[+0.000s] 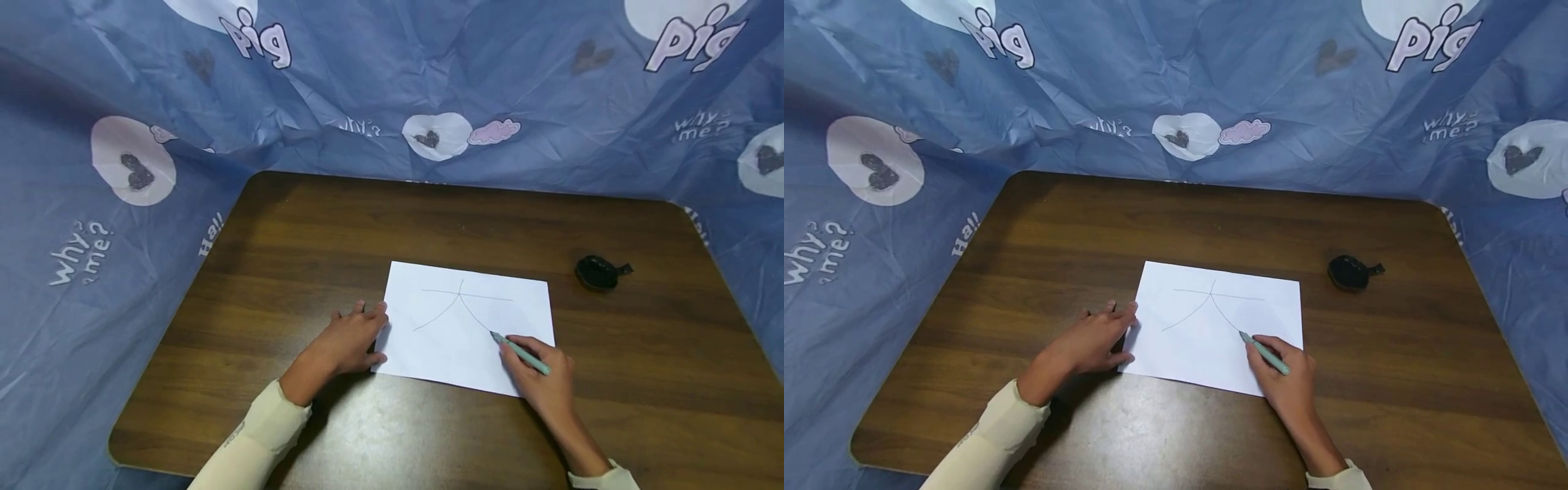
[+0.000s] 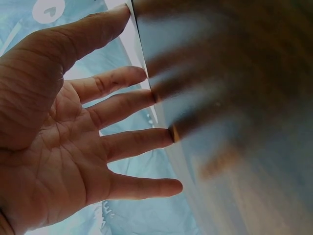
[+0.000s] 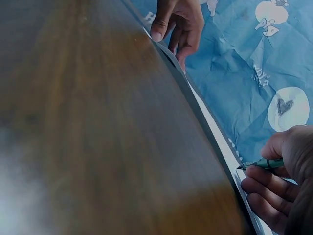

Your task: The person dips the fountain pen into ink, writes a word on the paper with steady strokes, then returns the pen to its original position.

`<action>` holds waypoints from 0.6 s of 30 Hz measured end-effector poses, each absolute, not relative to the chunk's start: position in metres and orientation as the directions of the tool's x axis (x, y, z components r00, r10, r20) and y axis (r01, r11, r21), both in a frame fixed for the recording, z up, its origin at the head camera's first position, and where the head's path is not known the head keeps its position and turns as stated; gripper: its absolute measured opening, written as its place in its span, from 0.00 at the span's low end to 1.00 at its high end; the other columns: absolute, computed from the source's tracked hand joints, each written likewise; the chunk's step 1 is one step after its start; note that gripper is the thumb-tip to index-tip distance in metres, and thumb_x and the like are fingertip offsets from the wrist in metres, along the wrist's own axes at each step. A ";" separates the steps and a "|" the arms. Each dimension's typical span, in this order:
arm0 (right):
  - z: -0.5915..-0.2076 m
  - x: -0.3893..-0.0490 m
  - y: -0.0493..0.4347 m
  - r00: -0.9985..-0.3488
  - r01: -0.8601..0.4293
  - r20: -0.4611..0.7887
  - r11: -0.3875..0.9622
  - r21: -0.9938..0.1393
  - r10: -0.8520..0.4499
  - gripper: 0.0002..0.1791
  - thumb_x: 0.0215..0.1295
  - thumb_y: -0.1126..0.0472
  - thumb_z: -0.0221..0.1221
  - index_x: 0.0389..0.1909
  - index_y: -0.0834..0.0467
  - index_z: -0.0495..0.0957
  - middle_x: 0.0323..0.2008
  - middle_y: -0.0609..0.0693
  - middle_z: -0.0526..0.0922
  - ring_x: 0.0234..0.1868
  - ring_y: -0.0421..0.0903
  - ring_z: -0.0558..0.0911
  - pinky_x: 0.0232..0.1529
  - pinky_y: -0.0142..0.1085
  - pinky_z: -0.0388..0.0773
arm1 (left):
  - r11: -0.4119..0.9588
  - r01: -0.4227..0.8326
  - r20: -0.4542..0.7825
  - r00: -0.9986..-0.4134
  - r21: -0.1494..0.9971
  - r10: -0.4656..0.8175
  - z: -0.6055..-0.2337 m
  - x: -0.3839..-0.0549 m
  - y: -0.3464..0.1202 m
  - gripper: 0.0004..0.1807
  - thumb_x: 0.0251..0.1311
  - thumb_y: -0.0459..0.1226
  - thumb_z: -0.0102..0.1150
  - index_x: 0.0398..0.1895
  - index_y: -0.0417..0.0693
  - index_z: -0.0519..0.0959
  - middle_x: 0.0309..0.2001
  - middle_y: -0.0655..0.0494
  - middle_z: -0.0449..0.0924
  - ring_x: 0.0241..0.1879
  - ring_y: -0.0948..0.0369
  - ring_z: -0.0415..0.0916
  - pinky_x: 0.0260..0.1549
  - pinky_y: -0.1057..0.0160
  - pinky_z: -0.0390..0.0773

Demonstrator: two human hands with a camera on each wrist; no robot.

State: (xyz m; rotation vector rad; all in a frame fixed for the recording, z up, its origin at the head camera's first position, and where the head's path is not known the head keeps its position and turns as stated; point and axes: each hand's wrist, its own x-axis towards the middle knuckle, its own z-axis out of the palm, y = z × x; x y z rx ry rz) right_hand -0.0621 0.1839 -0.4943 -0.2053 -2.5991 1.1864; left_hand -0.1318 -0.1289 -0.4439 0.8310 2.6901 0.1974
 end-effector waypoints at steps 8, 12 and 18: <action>-0.494 -0.055 0.191 -0.944 0.077 0.157 0.658 -0.749 0.289 0.10 0.54 0.51 0.67 0.35 0.52 0.85 0.31 0.43 0.85 0.22 0.41 0.77 0.26 0.26 0.72 | 0.823 0.517 -0.266 -0.780 0.236 0.566 -0.444 -0.132 -0.128 0.33 0.54 0.49 0.65 0.60 0.45 0.67 0.69 0.48 0.59 0.64 0.39 0.58 0.48 0.29 0.60; -0.494 -0.053 0.194 -0.943 0.078 0.161 0.662 -0.745 0.292 0.11 0.54 0.51 0.67 0.34 0.52 0.86 0.31 0.43 0.86 0.20 0.41 0.76 0.24 0.26 0.72 | 0.822 0.518 -0.269 -0.778 0.236 0.568 -0.446 -0.132 -0.129 0.33 0.54 0.49 0.64 0.60 0.46 0.66 0.69 0.49 0.58 0.64 0.39 0.58 0.48 0.29 0.60; -0.494 -0.052 0.194 -0.941 0.076 0.173 0.678 -0.731 0.292 0.11 0.54 0.50 0.67 0.34 0.52 0.86 0.31 0.44 0.86 0.20 0.40 0.76 0.24 0.26 0.72 | 0.815 0.524 -0.255 -0.776 0.246 0.576 -0.446 -0.132 -0.130 0.32 0.54 0.48 0.64 0.59 0.46 0.67 0.69 0.49 0.58 0.64 0.39 0.58 0.48 0.29 0.60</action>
